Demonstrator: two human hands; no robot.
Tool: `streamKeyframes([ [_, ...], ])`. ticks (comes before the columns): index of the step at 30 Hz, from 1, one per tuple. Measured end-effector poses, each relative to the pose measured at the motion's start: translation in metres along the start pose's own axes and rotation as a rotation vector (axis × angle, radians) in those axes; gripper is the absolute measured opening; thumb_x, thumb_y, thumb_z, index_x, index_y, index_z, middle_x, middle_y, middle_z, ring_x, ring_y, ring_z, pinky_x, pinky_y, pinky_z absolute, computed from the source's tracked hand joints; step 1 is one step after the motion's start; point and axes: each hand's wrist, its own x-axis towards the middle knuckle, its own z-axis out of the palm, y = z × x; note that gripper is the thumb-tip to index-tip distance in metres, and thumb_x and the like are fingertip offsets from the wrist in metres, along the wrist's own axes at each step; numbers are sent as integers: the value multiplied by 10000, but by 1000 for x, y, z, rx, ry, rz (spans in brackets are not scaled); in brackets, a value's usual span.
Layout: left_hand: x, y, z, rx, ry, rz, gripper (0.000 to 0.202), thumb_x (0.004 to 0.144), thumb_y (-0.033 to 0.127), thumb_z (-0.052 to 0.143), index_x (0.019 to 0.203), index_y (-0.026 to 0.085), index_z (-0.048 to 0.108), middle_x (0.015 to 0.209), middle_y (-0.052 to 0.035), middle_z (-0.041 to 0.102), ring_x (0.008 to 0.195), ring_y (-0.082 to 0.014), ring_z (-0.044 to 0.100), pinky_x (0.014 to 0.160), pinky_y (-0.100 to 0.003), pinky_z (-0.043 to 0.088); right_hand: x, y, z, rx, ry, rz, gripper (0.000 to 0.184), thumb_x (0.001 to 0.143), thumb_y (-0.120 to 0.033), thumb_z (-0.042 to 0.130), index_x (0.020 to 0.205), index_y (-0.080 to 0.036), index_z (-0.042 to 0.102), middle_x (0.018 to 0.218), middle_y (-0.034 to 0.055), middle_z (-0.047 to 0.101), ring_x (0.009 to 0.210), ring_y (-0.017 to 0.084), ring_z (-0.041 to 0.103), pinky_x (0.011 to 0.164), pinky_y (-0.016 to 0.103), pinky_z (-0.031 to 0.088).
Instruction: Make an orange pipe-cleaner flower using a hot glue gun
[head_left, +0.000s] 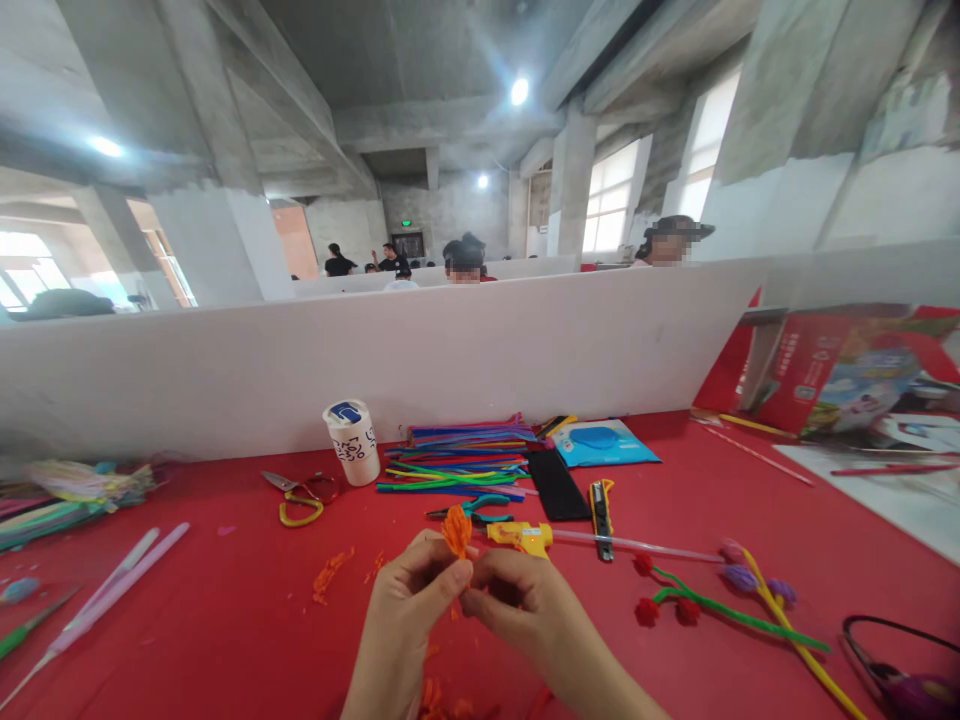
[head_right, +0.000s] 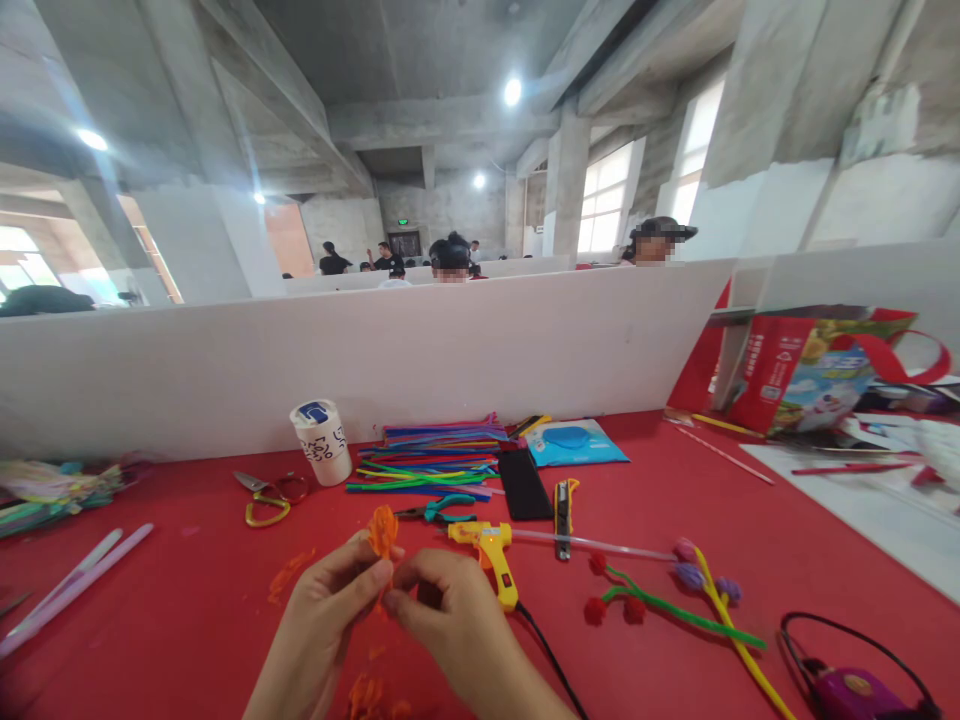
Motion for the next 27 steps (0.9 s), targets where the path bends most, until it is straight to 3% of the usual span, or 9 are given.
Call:
streamKeyframes([
  [5,0,7,-6,-19,-12,-32,275,515,216,752,783,168,713,602,0,600,512,-85,434,440,-165,301,-1,-4,-5,-144,37,-165,104,717,-183,562,616,-167,581,583,-32,495,541,90,415,492,191,295],
  [9,-3,14,-5,-5,-85,-30,201,519,186,746,717,164,724,670,-34,654,569,-112,493,461,-173,335,-2,-9,-10,-185,-12,-225,124,741,-176,563,620,-173,591,587,-32,501,565,95,435,511,188,310],
  [14,-5,16,-4,-17,-116,-8,100,523,172,743,613,155,702,573,4,577,527,-95,469,500,-182,374,-4,-13,-11,-203,-71,-222,108,749,-169,564,647,-166,602,606,-29,502,579,96,460,523,191,320],
  [22,-9,15,-2,71,-123,173,46,561,125,687,556,154,653,582,12,523,576,-112,478,538,-192,382,-6,-11,-15,-189,-113,-228,100,750,-212,567,676,-169,619,627,-15,513,598,106,481,535,197,349],
  [27,-10,14,-2,89,-138,104,42,556,149,695,560,161,655,572,14,537,564,-117,488,537,-202,386,-7,-14,-14,-171,-108,-145,118,729,-204,553,630,-165,604,597,-21,497,569,100,463,499,191,334],
])
